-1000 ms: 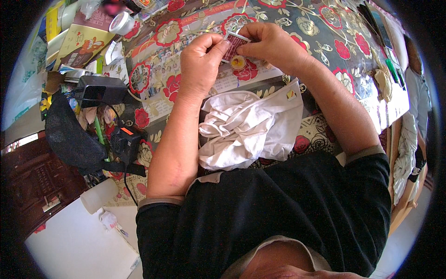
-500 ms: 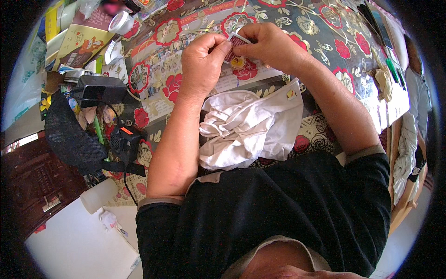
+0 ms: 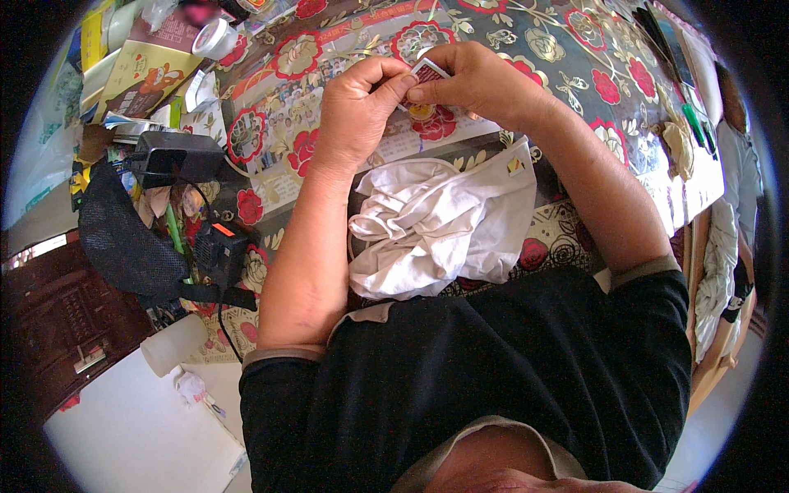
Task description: The person applies glue from a small bottle to the back of a sticker and then places it onto a white cloth. They repeat this process with additional stickers, handling each one individually.
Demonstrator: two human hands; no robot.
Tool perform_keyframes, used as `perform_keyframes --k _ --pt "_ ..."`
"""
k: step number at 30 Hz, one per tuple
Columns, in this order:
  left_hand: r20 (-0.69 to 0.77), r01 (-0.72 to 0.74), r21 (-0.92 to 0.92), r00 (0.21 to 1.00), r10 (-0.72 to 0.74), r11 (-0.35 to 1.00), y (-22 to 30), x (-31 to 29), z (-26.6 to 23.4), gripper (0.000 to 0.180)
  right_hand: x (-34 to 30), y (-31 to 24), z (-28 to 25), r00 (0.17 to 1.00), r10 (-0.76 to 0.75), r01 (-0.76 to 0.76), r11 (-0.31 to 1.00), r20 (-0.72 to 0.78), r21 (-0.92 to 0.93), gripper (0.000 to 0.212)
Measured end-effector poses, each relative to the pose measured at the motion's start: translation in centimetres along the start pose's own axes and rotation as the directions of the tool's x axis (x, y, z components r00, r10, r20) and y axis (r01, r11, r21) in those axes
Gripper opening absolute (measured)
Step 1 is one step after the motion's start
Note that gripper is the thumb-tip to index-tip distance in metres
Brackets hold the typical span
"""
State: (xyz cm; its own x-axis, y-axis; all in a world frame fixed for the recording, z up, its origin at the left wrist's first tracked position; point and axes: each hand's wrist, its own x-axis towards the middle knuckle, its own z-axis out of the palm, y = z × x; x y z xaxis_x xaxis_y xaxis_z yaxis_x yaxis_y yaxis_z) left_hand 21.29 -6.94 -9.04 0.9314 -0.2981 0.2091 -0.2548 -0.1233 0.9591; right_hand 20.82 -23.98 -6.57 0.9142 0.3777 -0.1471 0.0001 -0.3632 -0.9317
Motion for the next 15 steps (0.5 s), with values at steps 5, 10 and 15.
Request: perform_keyframes --k 5,10,15 --pt "0.051 -0.028 0.041 0.998 0.026 0.999 0.26 -0.03 -0.11 0.008 0.09 0.39 0.15 1.0 -0.024 0.024 1.0 0.01 0.002 0.021" --pt "0.026 -0.092 0.154 0.996 0.089 0.984 0.52 -0.07 0.15 0.008 0.11 0.23 0.24 1.0 -0.007 0.008 1.0 0.007 -0.008 0.02" --pt "0.035 -0.204 0.273 0.979 0.202 0.94 0.46 -0.02 0.25 0.008 -0.18 -0.18 0.22 0.999 -0.01 0.008 0.997 0.033 0.072 0.02"
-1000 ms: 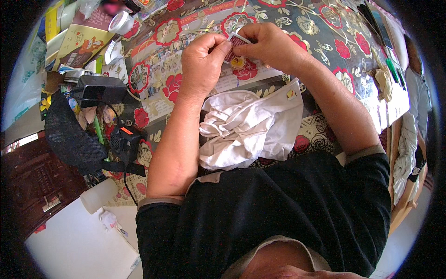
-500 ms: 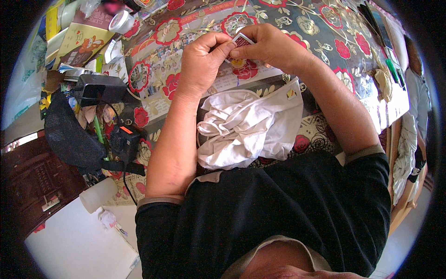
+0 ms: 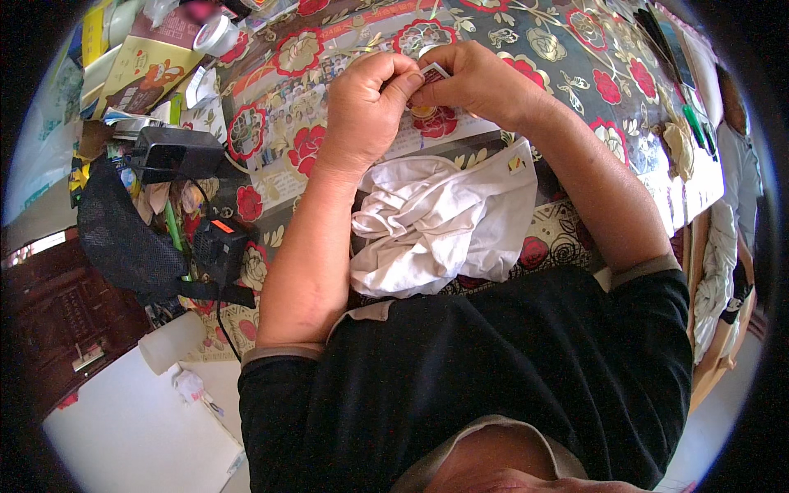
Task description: The person applies glue from a small bottle to the back of a sticker and then places it onto a white cloth. They repeat this process with additional stickers, handling each one individually.
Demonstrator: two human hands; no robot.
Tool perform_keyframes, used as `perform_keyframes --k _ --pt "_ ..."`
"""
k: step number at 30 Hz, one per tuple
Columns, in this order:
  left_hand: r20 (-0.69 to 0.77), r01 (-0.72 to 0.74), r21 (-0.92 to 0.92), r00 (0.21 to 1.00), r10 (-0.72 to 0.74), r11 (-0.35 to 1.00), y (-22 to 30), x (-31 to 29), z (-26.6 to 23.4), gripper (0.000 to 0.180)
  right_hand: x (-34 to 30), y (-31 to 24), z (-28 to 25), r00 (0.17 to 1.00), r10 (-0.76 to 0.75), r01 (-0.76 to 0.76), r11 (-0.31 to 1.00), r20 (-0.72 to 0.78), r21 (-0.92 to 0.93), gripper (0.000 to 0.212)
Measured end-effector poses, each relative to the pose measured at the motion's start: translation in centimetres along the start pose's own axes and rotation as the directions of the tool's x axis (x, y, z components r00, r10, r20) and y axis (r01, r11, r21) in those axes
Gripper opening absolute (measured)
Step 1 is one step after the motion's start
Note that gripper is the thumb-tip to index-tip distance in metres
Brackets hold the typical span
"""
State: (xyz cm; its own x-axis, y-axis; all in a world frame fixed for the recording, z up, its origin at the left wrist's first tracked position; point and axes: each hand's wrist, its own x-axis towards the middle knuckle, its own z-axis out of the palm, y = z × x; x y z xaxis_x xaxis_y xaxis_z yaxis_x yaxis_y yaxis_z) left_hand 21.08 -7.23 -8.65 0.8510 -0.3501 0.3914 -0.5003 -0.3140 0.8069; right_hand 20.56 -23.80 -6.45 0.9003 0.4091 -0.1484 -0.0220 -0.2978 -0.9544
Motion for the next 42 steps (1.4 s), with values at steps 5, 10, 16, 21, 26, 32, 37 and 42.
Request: perform_keyframes --k 5,10,16,21,26,32,37,42 --pt "-0.024 -0.025 0.046 0.999 0.026 0.999 0.1 0.0 0.1 0.008 0.0 -0.3 -0.1 1.0 0.02 -0.02 0.998 -0.006 -0.053 0.02" --pt "-0.034 -0.032 0.061 0.999 0.034 0.998 0.0 0.0 0.2 0.007 0.2 0.2 -0.2 1.0 -0.005 0.005 1.0 0.015 -0.016 0.019" --pt "-0.07 -0.034 0.039 0.997 0.037 0.999 -0.1 0.0 0.3 0.006 0.3 0.6 -0.1 1.0 -0.016 0.016 1.0 0.009 0.009 0.019" --pt "-0.144 0.155 -0.194 0.972 -0.184 0.969 -0.8 0.0 0.2 0.008 -0.3 -0.6 -0.3 0.997 0.073 -0.071 0.991 -0.015 0.11 0.028" --pt "-0.188 0.211 -0.286 0.944 -0.27 0.935 -0.9 0.0 0.6 0.012 -0.3 0.4 0.3 0.99 0.036 0.005 0.955 -0.134 0.295 0.027" --pt "-0.073 0.297 -0.366 0.936 -0.345 0.882 -0.5 -0.1 0.0 0.013 -0.3 0.7 0.6 0.971 0.09 -0.033 0.968 -0.221 0.248 0.021" --pt "0.002 0.27 -0.297 0.96 -0.282 0.916 -0.2 0.2 -0.3 0.013 -0.4 0.4 0.6 0.98 0.045 -0.028 0.995 -0.193 0.091 0.017" --pt "-0.089 0.129 -0.181 0.985 -0.147 0.975 -0.5 0.0 0.3 0.009 -0.3 0.6 0.5 0.988 -0.005 0.009 1.0 -0.151 0.025 0.013"
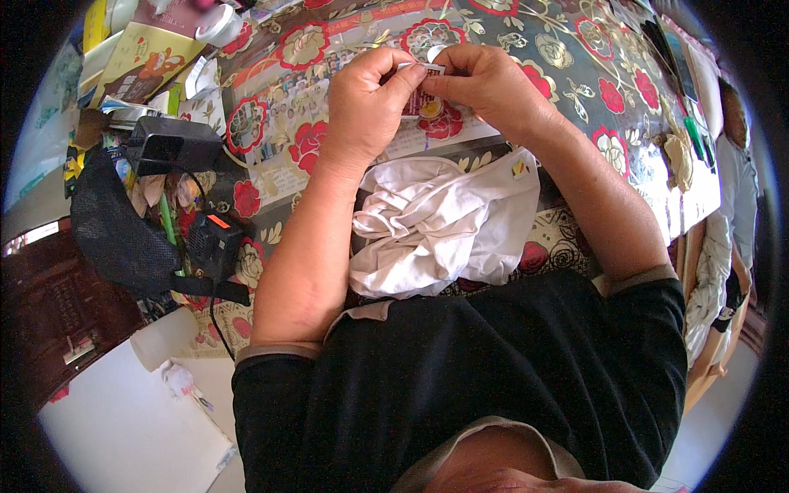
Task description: The person applies glue from a small bottle to the back of a sticker and then places it onto a white cloth. They repeat this process with additional stickers, handling each one individually.
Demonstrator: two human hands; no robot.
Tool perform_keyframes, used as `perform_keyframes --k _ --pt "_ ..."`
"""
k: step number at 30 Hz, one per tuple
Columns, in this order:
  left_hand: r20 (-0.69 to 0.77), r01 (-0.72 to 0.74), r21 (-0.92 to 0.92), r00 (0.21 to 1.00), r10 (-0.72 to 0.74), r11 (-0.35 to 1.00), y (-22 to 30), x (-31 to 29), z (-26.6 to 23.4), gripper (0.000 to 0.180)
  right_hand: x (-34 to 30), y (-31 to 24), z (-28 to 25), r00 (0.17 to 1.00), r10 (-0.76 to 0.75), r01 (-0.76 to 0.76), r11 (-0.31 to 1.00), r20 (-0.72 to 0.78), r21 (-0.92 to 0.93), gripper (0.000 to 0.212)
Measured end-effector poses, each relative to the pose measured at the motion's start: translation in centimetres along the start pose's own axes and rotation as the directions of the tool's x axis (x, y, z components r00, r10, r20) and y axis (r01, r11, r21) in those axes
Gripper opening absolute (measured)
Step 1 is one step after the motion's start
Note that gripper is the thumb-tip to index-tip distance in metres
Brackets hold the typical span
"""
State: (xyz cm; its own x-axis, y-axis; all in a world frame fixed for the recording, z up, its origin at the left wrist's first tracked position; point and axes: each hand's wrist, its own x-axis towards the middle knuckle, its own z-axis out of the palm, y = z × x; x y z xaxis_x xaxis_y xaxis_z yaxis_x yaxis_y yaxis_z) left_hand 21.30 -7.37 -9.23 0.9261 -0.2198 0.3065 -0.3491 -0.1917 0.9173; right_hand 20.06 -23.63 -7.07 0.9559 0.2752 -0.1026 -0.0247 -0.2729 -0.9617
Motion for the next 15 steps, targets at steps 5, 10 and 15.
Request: perform_keyframes --k 5,10,15 --pt "-0.064 -0.038 0.043 0.997 0.041 0.998 0.1 -0.1 0.3 0.007 0.4 0.6 0.1 0.999 -0.012 0.011 1.0 0.035 0.013 0.014" --pt "-0.083 -0.023 0.066 0.996 0.029 0.998 0.5 -0.2 0.3 0.006 0.5 0.5 0.1 0.999 -0.024 0.026 0.999 0.048 -0.036 0.015" --pt "-0.138 0.021 -0.03 0.99 -0.025 0.999 0.3 -0.2 0.2 0.008 0.1 -0.3 -0.2 0.998 0.021 -0.017 0.997 0.064 -0.076 0.019"
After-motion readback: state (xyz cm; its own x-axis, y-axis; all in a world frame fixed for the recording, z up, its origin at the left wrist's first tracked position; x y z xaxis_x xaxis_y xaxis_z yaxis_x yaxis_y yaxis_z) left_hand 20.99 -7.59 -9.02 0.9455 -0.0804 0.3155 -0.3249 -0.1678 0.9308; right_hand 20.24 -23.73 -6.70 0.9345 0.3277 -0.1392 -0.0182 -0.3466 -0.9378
